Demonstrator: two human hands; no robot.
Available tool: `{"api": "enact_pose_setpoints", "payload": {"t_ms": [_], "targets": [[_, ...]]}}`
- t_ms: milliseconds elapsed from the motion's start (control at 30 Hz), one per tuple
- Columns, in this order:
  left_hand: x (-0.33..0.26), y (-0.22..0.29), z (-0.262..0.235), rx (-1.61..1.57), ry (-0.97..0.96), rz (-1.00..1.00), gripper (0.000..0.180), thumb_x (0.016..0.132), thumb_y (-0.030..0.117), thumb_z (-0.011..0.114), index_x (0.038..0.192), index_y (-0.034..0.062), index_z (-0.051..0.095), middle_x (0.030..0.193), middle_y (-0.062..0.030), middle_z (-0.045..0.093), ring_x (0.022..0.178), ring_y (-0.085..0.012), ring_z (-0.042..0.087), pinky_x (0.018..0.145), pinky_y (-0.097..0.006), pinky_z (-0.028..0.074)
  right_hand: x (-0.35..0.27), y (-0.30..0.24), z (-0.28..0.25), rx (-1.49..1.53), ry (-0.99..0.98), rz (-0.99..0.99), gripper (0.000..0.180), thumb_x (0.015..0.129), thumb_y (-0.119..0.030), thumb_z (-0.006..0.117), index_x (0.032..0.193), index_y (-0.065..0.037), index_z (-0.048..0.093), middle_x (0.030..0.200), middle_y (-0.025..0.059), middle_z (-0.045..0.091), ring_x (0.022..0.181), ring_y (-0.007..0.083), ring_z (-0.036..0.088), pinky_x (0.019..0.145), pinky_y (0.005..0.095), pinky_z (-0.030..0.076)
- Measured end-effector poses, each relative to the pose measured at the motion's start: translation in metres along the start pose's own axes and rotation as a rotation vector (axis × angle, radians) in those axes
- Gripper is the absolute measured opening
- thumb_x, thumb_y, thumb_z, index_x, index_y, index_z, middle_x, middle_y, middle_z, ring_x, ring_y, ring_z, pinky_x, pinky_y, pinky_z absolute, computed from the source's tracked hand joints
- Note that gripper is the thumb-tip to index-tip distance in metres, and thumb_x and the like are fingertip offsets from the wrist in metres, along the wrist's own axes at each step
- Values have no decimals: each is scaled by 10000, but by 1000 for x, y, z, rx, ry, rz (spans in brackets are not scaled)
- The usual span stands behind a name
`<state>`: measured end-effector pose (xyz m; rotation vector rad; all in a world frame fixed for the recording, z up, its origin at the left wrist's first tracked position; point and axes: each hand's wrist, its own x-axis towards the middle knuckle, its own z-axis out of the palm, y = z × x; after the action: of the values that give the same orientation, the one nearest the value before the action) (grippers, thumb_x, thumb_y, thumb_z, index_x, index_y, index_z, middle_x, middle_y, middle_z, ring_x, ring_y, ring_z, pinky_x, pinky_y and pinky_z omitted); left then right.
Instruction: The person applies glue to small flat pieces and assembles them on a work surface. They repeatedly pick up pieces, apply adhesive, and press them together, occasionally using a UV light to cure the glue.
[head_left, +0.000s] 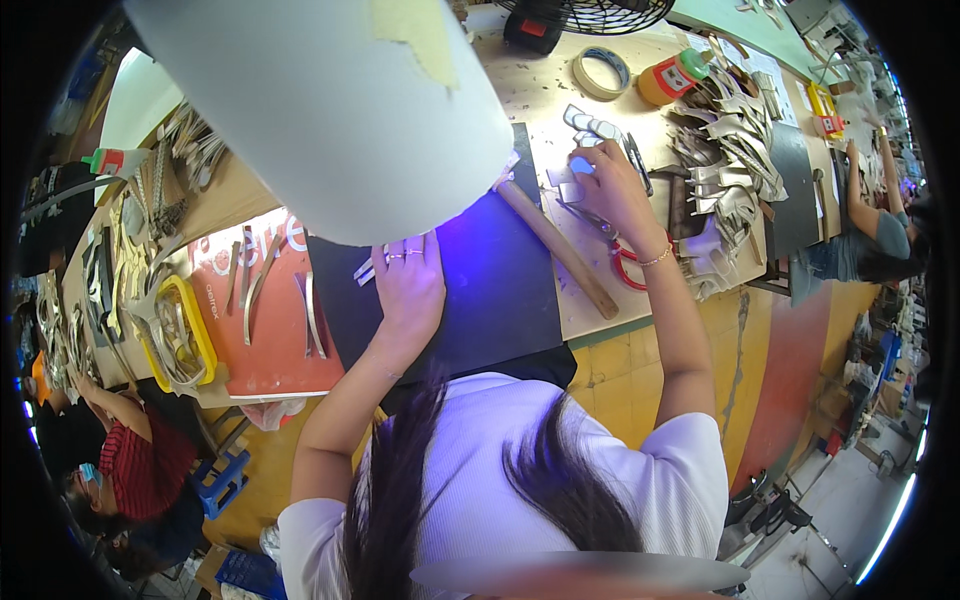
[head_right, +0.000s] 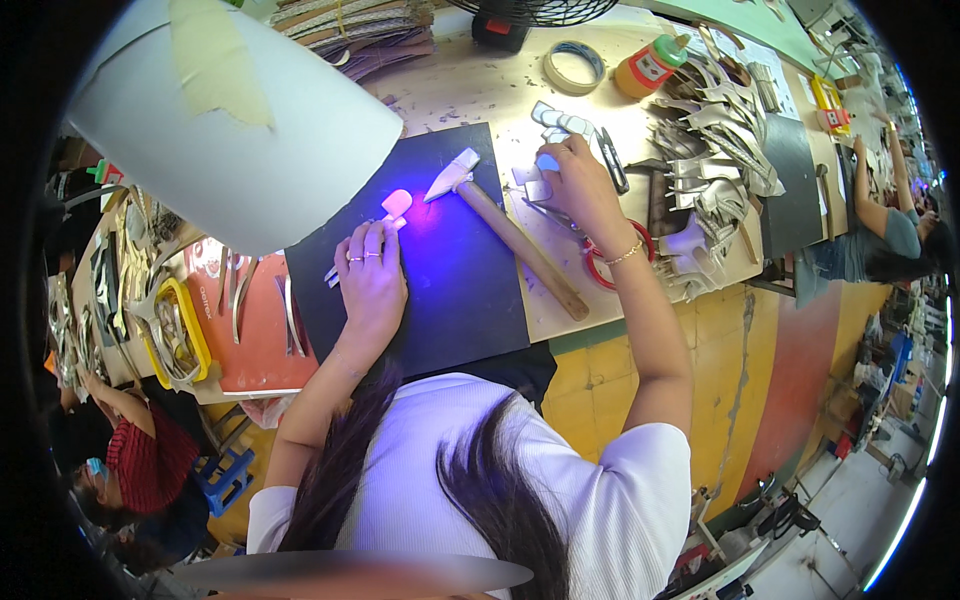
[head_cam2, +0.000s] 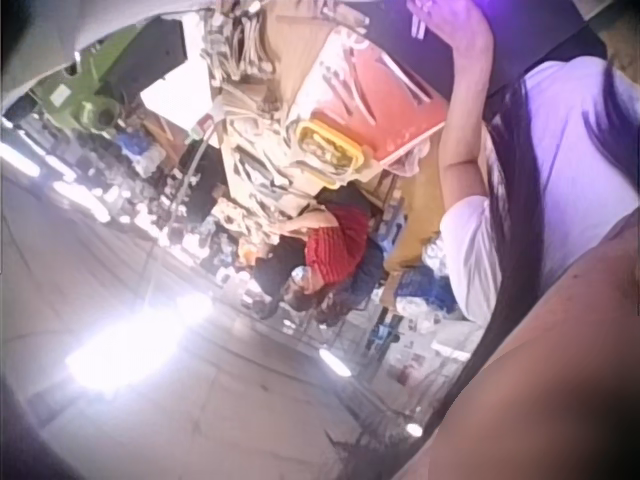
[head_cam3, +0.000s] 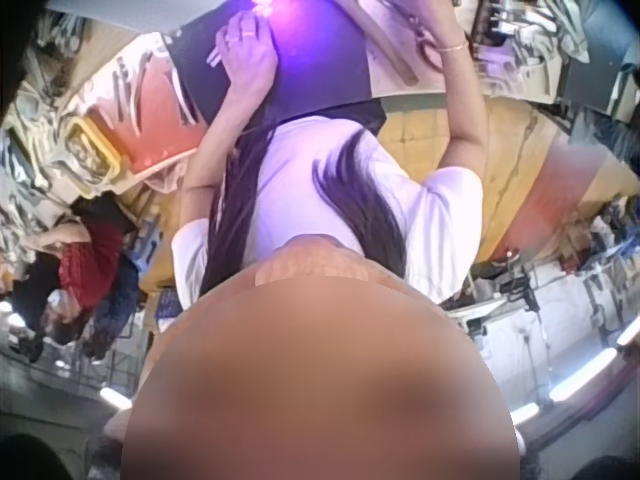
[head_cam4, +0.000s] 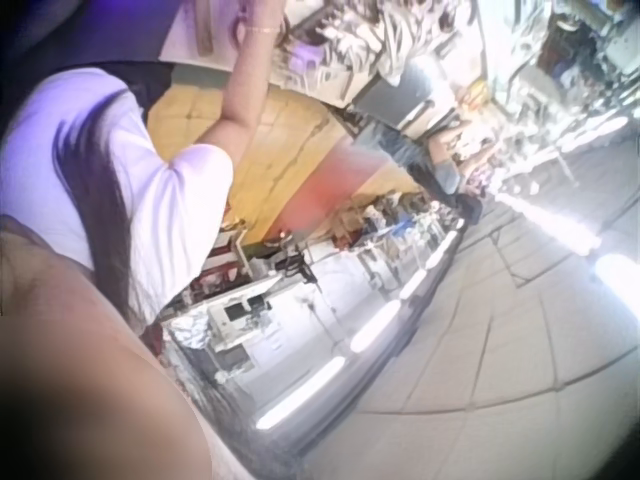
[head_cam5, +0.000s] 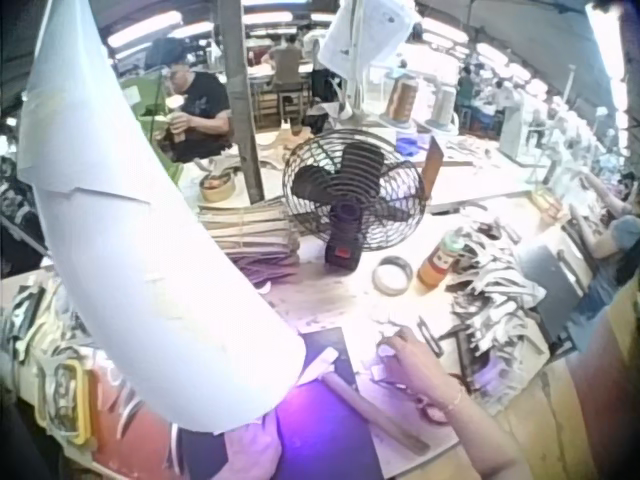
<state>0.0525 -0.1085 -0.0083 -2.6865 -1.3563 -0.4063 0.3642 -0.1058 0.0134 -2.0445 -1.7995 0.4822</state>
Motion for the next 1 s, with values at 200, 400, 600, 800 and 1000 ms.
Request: {"api": "enact_pose_setpoints", "payload": {"t_ms": [200,400,600,800,1000], "targets": [[2,1,-2,2,5,-7,414,804,53,605,1209,-27,579,1181,-129,548,1188,-279,502,1014,-467,371,-3,2,-18,19,95,43,151,803,-108,721,932,-30,709,823,119,621,703,252,658,681,341,519],[3,1,-4,-6,0,-3,421,804,55,605,1215,-33,576,1184,-130,551,1187,-280,505,1018,-459,370,-18,2,-23,500,189,295,173,866,-67,689,1036,-37,693,784,67,685,732,150,699,648,246,521],[3,1,-6,-16,-12,-5,421,800,55,608,1210,-35,579,1183,-131,551,1185,-277,507,1020,-455,371,-27,-7,-12,850,98,288,170,896,-71,684,1038,5,630,907,49,701,824,147,712,663,225,538],[2,2,-3,-19,-36,-15,425,803,56,613,1219,-24,581,1186,-132,537,1203,-275,491,1021,-466,369,-30,-27,-10,952,21,225,252,893,-86,692,1114,9,619,940,69,698,815,140,705,686,223,543],[1,0,-1,5,1,0,425,813,55,613,1230,-21,578,1180,-131,525,1208,-275,481,1026,-471,361,-28,-33,-13,972,-38,227,257,910,-113,679,1135,13,670,952,87,711,828,138,707,711,225,547]]}}
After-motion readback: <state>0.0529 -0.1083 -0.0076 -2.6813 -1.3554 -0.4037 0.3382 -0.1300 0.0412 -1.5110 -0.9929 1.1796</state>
